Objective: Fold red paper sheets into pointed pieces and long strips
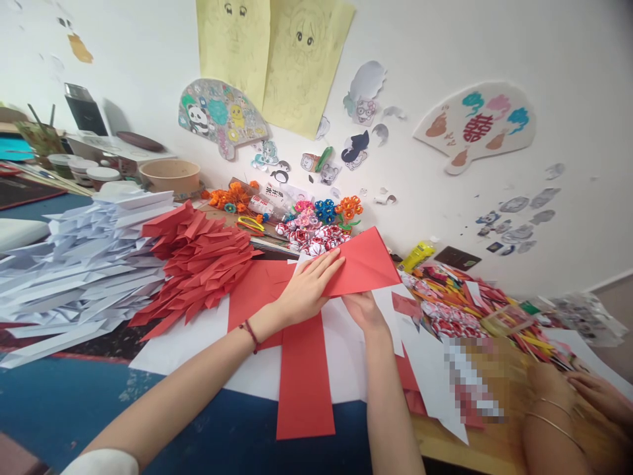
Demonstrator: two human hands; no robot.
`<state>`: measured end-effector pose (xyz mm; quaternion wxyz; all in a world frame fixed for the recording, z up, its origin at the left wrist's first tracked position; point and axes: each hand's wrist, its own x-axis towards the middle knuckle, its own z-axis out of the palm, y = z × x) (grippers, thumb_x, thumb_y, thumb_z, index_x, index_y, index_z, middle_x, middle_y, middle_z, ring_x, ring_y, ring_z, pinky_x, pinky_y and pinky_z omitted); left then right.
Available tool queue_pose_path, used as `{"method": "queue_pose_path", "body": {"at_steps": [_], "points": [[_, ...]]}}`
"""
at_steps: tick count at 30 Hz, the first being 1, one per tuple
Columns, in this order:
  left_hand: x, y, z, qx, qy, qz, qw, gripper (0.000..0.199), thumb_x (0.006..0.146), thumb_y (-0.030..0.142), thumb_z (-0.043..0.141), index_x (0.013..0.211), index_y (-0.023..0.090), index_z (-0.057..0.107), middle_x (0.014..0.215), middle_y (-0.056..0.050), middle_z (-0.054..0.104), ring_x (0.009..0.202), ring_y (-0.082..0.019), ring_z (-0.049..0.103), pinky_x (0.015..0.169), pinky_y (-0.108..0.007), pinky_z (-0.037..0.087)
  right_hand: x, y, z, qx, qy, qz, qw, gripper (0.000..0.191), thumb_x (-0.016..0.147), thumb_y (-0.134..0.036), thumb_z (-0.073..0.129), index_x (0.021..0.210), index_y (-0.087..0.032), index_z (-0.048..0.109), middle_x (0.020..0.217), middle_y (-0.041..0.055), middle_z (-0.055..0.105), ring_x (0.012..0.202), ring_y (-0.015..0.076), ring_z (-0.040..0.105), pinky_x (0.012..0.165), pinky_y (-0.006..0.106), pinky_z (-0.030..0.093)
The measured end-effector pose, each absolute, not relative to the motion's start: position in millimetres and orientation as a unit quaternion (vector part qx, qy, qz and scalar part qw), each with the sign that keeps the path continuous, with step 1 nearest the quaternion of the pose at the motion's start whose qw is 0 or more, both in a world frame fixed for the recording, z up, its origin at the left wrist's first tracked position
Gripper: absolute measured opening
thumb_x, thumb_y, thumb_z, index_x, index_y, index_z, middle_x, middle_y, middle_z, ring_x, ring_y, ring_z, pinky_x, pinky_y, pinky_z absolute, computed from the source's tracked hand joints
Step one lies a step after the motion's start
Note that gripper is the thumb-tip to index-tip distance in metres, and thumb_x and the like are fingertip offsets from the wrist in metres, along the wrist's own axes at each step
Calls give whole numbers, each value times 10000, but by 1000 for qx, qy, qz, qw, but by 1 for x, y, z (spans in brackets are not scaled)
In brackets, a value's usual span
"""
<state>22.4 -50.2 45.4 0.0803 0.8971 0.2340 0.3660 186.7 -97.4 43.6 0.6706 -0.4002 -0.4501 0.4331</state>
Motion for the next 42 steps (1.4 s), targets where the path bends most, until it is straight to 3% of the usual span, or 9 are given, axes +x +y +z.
{"method": "queue_pose_path", "body": {"at_steps": [7,12,17,23,29,37,42], "points": [[20,-44,46,859,217,416,205,650,892,200,450,1497,248,216,1570,-77,202,1423,-235,251,1139,-429,253,183,-93,46,-363,-474,473,648,630,657,-231,767,1253,-296,571,1353,17,557,1272,259,492,1096,480,378],[20,-36,50,755,212,505,360,469,938,273,405,1403,216,424,1448,-73,452,1330,-210,420,1115,-351,319,182,-91,49,-343,-441,428,710,599,761,-325,705,1323,-314,499,1354,17,554,1255,246,511,1052,463,428],[12,-30,59,635,253,590,429,380,889,409,515,1138,147,633,1154,-82,670,1056,-237,611,918,-322,481,197,-92,46,-394,-389,364,749,551,757,-372,719,1268,-243,557,1210,68,651,1149,252,597,975,427,492],[3,-22,61,536,284,546,578,432,756,470,671,1023,130,666,1056,-98,707,873,-234,666,724,-303,542,211,-87,41,-440,-335,364,749,425,719,-408,747,1066,-173,674,1123,95,692,1032,262,659,938,441,513],[0,-18,60,482,312,471,670,412,672,415,759,942,119,663,853,-90,731,725,-211,679,660,-313,547,218,-83,37,-466,-313,371,740,434,700,-413,753,1060,-181,681,1145,87,689,1047,276,653,908,444,535],[1,-11,52,478,311,450,687,411,690,440,736,953,132,663,873,-83,730,764,-210,687,655,-288,538,222,-84,35,-462,-317,369,742,473,727,-444,718,1123,-194,653,1166,78,682,1087,272,633,917,440,531],[0,-9,60,464,281,465,700,488,774,576,611,976,135,669,944,-103,722,774,-185,679,664,-264,522,220,-81,34,-442,-320,383,746,496,732,-446,716,1157,-205,632,1215,77,657,1126,273,614,953,450,507]]}}
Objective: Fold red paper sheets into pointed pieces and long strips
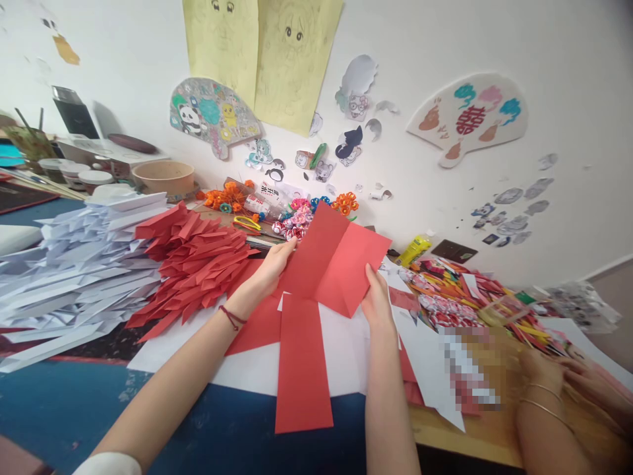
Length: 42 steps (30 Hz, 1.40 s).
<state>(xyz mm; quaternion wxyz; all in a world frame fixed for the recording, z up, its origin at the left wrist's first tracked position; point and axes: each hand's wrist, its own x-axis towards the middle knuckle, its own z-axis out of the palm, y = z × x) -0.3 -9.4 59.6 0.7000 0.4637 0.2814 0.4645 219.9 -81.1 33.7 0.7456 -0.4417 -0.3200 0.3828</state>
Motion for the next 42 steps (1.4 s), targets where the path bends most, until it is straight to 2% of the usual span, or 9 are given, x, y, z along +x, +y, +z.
{"method": "queue_pose_path", "body": {"at_steps": [3,8,13,19,25,30,36,39,42], "points": [[-2,-10,62,509,254,435,698,534,801,615,553,1007,138,673,978,-117,713,779,-169,676,686,-252,507,219,-80,32,-440,-317,393,743,491,724,-450,724,1140,-203,637,1203,82,663,1108,278,625,957,461,502],[7,-20,56,616,233,423,622,471,774,522,637,1081,164,649,1097,-96,670,907,-184,643,742,-263,504,214,-81,33,-424,-347,417,725,487,741,-458,713,1150,-205,632,1209,75,661,1104,285,628,957,463,499],[18,-26,49,617,219,471,592,388,708,456,716,916,138,643,868,-62,666,766,-146,610,692,-256,495,203,-85,41,-415,-375,467,685,484,746,-499,697,1126,-204,652,1196,82,668,1060,304,648,929,464,511],[16,-26,51,610,234,463,599,345,707,465,704,768,134,626,740,-19,606,681,-111,539,623,-227,425,195,-86,43,-449,-405,479,636,399,720,-457,722,1030,-209,689,1091,65,712,970,303,666,835,437,535],[15,-22,48,591,287,499,565,339,728,479,654,718,144,604,678,2,566,630,-106,497,580,-216,371,204,-83,42,-422,-383,455,684,583,786,-686,523,1194,-278,607,1130,54,687,952,245,665,737,355,539],[11,-20,47,624,308,463,549,331,769,475,578,694,153,584,675,-5,586,617,-125,509,559,-219,371,220,-74,36,-464,-346,356,734,516,801,-614,542,1208,-298,589,1107,35,675,902,180,659,727,293,507],[4,-14,44,805,352,338,338,234,823,318,489,673,179,602,710,-34,638,652,-166,540,591,-250,353,214,-77,32,-539,-409,93,730,412,781,-429,617,1147,-241,640,1155,53,656,1029,200,593,861,317,439],[-1,-10,40,871,337,271,233,234,840,273,455,700,194,625,711,-49,651,649,-182,545,612,-270,322,208,-81,36,-551,-456,75,695,327,821,-437,563,1029,-221,694,1119,59,675,1019,211,589,895,337,415],[-5,-7,36,905,322,242,138,228,843,227,446,704,188,623,666,-63,641,621,-190,541,649,-298,299,211,-82,39,-560,-437,135,691,345,821,-473,550,899,-183,719,960,77,710,904,220,617,859,358,432]]}}
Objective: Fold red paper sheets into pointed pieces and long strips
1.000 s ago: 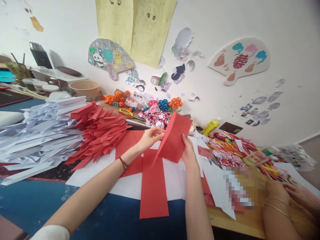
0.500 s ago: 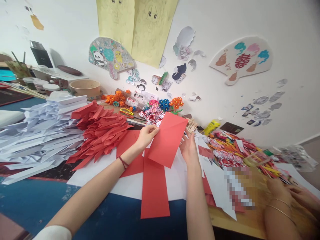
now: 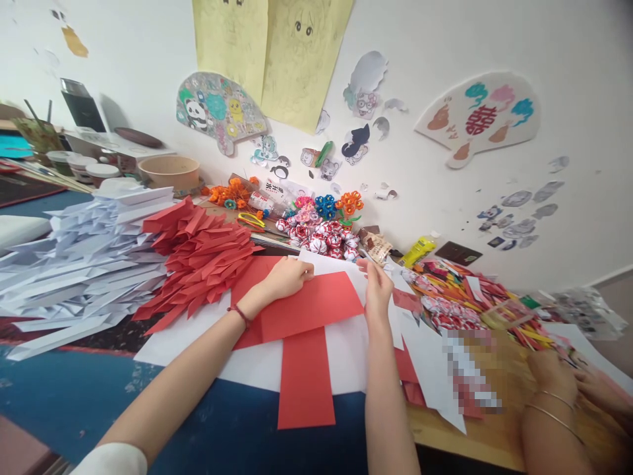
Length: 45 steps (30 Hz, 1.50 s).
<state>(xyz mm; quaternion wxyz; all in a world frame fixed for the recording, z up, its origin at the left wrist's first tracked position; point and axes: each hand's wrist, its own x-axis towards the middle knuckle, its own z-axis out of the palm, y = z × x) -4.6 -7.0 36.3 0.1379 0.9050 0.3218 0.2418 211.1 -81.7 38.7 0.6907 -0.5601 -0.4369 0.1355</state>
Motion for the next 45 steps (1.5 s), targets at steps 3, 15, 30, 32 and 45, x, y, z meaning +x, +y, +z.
{"method": "queue_pose_path", "body": {"at_steps": [3,15,30,32,45], "points": [[-5,-6,33,917,318,239,40,232,840,165,431,686,173,605,614,-65,623,588,-183,531,701,-331,285,211,-83,39,-564,-462,206,653,346,789,-483,602,941,-196,720,957,75,712,881,227,622,854,382,435],[2,-8,31,936,276,218,-27,289,942,306,410,777,164,600,715,-61,680,660,-180,585,763,-345,289,184,-77,21,-596,-742,-27,307,158,873,-237,574,785,-254,705,804,19,713,832,207,600,945,405,310],[2,-10,31,935,259,236,-50,222,932,306,465,804,164,579,793,-56,674,742,-196,594,764,-349,293,174,-80,21,-580,-742,4,337,154,887,-224,509,894,-232,664,875,32,686,817,195,604,743,295,431],[2,-10,29,941,246,229,-45,213,930,300,473,801,164,574,791,-56,666,757,-198,592,770,-349,297,173,-79,21,-580,-742,29,334,147,878,-227,515,884,-231,661,847,23,681,752,181,593,692,282,427],[3,-15,37,933,224,263,-96,174,909,135,415,801,171,547,786,-62,621,807,-211,536,769,-369,297,180,-84,26,-555,-716,185,381,112,804,-229,524,799,-206,634,692,-25,612,634,133,534,583,238,377]]}}
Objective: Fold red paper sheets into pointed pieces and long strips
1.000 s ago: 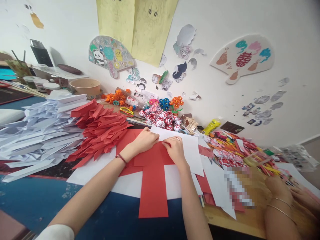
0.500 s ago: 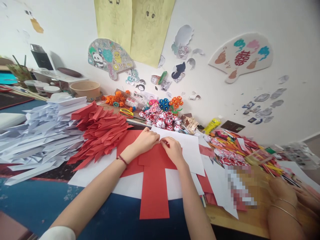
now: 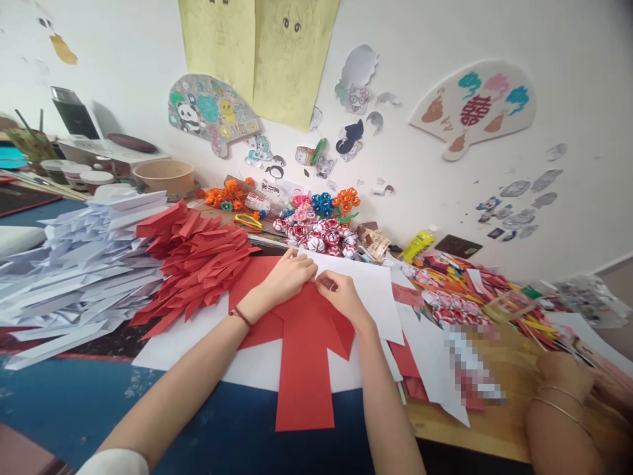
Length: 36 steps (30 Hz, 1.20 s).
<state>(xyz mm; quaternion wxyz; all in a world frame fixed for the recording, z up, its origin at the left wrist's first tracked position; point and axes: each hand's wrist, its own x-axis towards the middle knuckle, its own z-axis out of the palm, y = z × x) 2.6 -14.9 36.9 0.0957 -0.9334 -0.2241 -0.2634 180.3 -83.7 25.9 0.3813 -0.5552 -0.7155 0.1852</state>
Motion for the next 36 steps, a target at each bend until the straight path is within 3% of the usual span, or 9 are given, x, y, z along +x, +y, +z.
{"method": "queue_pose_path", "body": {"at_steps": [11,19,25,30,36], "points": [[-7,-3,41,-919,-244,-286,121,147,878,126,449,784,172,552,796,-62,624,810,-207,524,778,-380,302,205,-91,30,-573,-696,231,365,111,764,-231,509,733,-196,609,705,-16,591,652,134,515,610,238,386],[-20,8,42,-901,-296,-298,105,201,901,174,411,761,178,554,821,-79,635,828,-226,534,791,-391,291,224,-94,28,-618,-661,182,386,119,713,-270,534,689,-193,622,669,-1,610,619,152,515,587,251,393],[-19,8,40,-913,-284,-287,52,202,911,210,421,758,178,550,824,-69,655,827,-210,546,776,-368,288,222,-95,33,-624,-644,130,423,154,779,-293,524,731,-190,627,731,9,637,634,149,535,604,254,407],[-10,-3,39,-922,-272,-275,26,206,922,236,423,818,194,596,796,-38,673,785,-190,553,845,-388,271,218,-91,31,-605,-644,103,457,213,830,-354,542,813,-187,673,812,37,689,717,177,588,693,286,442],[7,-19,38,-914,-271,-302,17,161,919,250,459,939,193,608,926,-58,683,888,-206,562,867,-392,262,211,-85,28,-599,-642,77,472,173,805,-317,589,716,-185,657,720,21,681,687,176,594,716,297,450]]}}
